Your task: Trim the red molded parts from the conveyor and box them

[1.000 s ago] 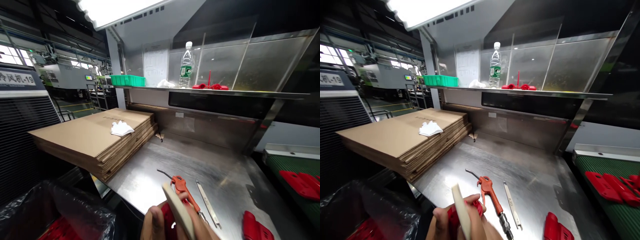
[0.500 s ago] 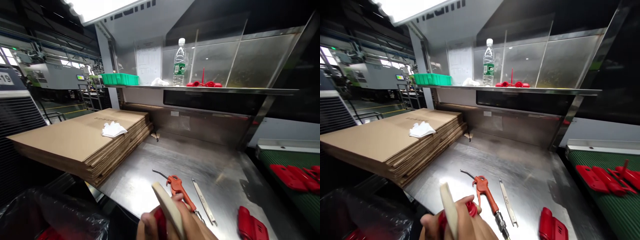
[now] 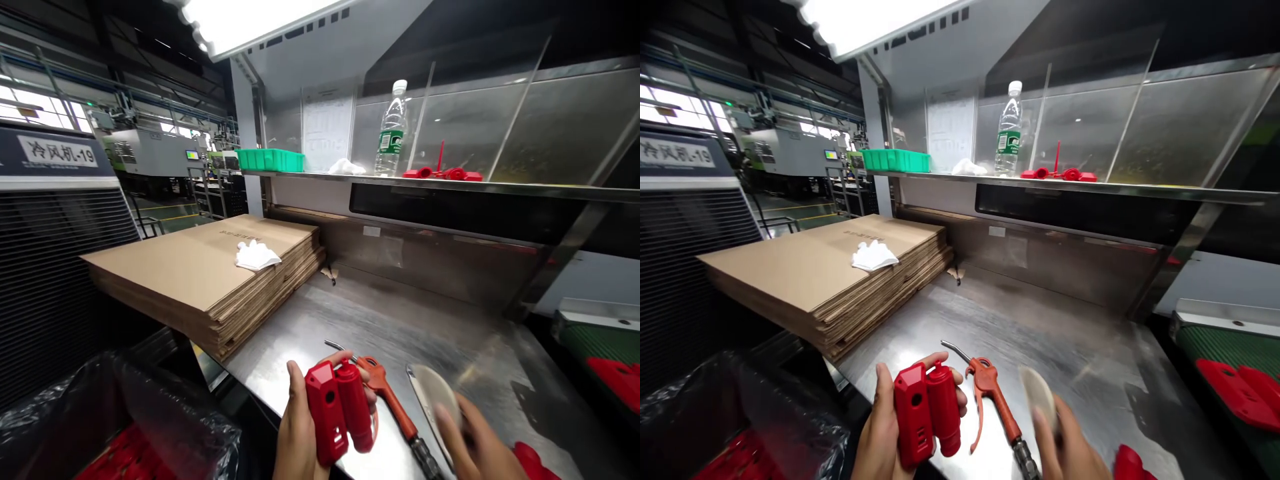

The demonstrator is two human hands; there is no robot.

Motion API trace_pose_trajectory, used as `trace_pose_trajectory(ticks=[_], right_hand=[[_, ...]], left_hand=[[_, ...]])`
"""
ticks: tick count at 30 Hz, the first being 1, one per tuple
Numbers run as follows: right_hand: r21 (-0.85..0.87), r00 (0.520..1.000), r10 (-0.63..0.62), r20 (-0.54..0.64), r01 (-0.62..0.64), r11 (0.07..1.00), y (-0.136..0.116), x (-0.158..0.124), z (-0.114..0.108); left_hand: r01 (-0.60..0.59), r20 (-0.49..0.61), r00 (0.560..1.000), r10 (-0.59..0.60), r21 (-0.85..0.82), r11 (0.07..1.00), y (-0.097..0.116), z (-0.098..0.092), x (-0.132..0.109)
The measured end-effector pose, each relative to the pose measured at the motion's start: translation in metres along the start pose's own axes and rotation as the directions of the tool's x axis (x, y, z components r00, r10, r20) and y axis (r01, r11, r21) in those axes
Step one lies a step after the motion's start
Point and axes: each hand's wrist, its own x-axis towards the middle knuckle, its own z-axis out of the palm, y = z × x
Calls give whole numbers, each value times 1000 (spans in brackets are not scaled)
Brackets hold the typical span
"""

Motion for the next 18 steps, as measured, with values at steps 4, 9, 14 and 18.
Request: trace_pose_trajectory(ticks=[4,9,14,18], right_hand=[[-83,958,3,286,22,996,8,43,28],[-140,956,50,288,-9,990,16,21,27],[-251,951,143,275,-72,965,40,-15,1],[-391,977,144,155,-73,918,11,-4,3]], left_hand=[[26,43,999,-23,-55,998,1,0,-4],[56,23,998,-54,-120,991,2,-27,4],[-4,-75,997,-3,-89,996,-10,-73,26],[-14,-104,995,6,-76,997,-20,-92,34]])
